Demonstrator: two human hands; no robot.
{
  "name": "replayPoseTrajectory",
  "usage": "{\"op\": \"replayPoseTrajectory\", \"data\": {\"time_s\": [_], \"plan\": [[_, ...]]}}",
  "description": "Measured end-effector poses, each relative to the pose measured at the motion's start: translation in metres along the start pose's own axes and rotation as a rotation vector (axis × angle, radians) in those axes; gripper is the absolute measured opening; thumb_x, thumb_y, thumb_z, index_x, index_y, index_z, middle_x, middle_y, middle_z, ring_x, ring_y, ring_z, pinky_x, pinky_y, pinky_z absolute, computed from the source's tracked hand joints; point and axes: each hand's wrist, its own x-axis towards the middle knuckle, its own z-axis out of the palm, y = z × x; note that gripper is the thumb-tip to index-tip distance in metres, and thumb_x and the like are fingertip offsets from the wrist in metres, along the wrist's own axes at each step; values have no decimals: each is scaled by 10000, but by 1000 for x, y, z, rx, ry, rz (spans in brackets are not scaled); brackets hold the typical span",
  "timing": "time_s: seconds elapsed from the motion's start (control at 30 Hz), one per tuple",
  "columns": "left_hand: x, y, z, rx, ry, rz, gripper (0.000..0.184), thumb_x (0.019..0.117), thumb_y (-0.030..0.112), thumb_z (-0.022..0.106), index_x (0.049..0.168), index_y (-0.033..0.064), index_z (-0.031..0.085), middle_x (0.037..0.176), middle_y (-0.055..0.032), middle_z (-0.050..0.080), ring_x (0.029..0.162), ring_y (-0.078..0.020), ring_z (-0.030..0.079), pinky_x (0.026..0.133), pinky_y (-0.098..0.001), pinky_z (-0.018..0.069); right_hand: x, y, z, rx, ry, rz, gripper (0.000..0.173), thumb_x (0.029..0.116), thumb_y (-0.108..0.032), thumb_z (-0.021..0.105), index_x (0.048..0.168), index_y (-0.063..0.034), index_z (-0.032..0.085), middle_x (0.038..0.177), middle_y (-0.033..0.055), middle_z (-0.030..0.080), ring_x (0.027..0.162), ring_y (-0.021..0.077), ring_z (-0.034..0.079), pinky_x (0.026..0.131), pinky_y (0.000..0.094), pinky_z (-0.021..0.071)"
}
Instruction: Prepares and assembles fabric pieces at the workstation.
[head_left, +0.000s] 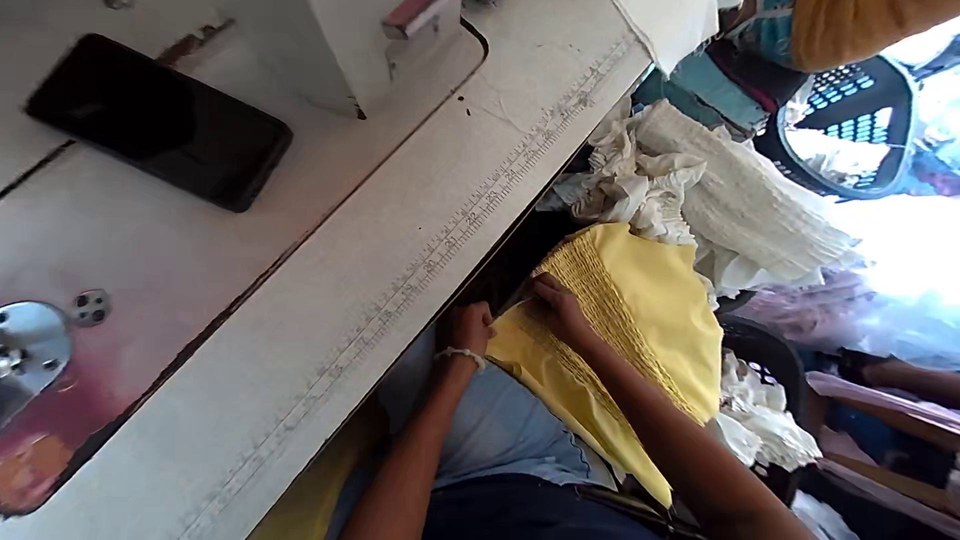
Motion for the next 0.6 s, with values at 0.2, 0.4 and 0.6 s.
{"op": "replayPoseTrajectory", "data": {"time_s": [0.2,0.4,0.6], "plan": [[9,4,2,103,-111,-42,309,996,115,620,1293,30,638,1230,-189,681,1196,-343,631,1028,-526,467,-13,15,26,-86,142,38,139,927,27,599,955,106,710,1064,261,670,966,354,687,849,435,579],[12,7,7,217,-89,-19,380,1051,93,510,1415,125,611,1388,-191,598,1285,-342,581,1072,-499,454,-14,29,39,-172,186,-43,134,909,18,615,966,51,731,1046,238,690,940,372,702,788,475,592],[19,7,9,213,-34,22,414,1110,338,421,1400,119,618,1376,-164,606,1252,-328,606,1023,-511,478,-11,32,41,-198,183,-111,165,930,-113,615,951,-6,738,1014,188,697,951,360,686,769,482,573]]}}
